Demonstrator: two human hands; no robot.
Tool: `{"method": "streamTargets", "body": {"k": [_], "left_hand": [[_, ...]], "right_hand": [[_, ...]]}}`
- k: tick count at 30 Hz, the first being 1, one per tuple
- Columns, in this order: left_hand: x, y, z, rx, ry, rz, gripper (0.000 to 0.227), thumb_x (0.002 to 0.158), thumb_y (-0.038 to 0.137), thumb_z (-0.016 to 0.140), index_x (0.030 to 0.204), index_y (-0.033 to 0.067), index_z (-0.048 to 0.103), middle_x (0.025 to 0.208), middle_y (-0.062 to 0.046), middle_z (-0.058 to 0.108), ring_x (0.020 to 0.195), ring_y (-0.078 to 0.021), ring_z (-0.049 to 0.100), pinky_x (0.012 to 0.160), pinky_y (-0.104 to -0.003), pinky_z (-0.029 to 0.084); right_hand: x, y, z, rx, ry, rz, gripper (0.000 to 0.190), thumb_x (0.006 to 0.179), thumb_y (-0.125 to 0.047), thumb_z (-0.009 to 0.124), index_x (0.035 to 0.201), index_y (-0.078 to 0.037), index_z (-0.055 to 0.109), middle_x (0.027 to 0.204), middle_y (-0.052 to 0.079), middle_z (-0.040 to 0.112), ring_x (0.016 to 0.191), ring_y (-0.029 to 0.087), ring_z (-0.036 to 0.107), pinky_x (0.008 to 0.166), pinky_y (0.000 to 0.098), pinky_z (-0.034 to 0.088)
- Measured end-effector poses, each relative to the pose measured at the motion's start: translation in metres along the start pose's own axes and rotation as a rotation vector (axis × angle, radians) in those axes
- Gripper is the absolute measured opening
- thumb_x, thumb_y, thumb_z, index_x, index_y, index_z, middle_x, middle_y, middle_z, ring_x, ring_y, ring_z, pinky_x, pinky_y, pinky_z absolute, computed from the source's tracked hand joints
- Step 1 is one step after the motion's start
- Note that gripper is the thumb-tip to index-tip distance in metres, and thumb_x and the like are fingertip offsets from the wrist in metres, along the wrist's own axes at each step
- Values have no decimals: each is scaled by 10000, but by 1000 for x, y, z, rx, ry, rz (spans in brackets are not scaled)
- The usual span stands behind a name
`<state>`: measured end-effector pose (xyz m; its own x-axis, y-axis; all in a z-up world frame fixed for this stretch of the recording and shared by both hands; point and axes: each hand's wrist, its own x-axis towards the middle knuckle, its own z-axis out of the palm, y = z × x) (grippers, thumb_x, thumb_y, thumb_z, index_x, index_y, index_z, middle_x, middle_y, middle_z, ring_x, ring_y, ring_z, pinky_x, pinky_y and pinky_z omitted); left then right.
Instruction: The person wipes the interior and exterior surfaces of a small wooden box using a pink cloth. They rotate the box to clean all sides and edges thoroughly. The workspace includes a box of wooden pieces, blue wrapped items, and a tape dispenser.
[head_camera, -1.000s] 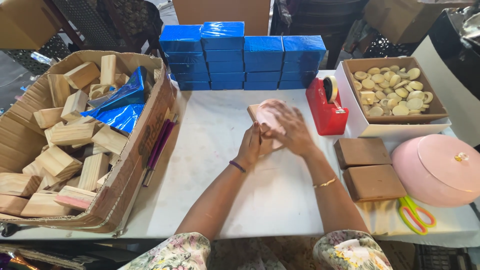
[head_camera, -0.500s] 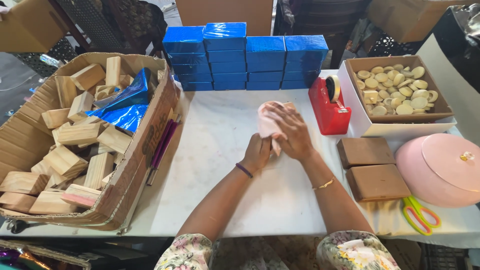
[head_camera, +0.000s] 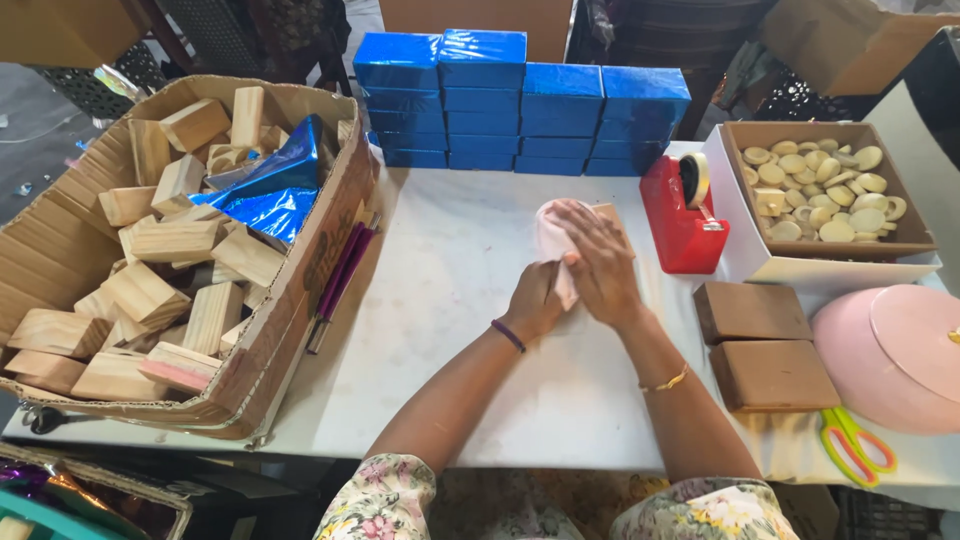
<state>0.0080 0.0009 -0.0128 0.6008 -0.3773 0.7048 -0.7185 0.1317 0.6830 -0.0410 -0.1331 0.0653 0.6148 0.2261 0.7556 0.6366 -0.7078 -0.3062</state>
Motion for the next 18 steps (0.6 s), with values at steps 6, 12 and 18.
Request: {"method": "streamTargets", "body": {"k": [6,12,18], "left_hand": [[0,-2,3,115,-74,-253,651,1088,462,191,817,15,581,611,-164,611,636,-389,644,646,-478,496],[-1,-8,2,149,-62,-247,691,1129,462,178,779,11,566,623,-175,594,651,-400,626,658,-486,484],[1,-1,-2,-9,-30,97,713,1126,535,279,991,-60,647,846,-237,692,797,-431,687,700,-467,537]], "right_hand": [[-19,67,3,61,15,220,557,1081,-386,407,1368,51,598,1504,207,551,1453,364,472,1199,439,323],[-16,45,14,-124,47,201,517,1081,-352,447,1372,54,582,1583,233,488,1476,372,427,1196,422,295],[-3,14,1,-7,-33,40,468,1088,-295,392,1405,-36,620,1500,160,574,1482,346,458,1240,444,273]]}}
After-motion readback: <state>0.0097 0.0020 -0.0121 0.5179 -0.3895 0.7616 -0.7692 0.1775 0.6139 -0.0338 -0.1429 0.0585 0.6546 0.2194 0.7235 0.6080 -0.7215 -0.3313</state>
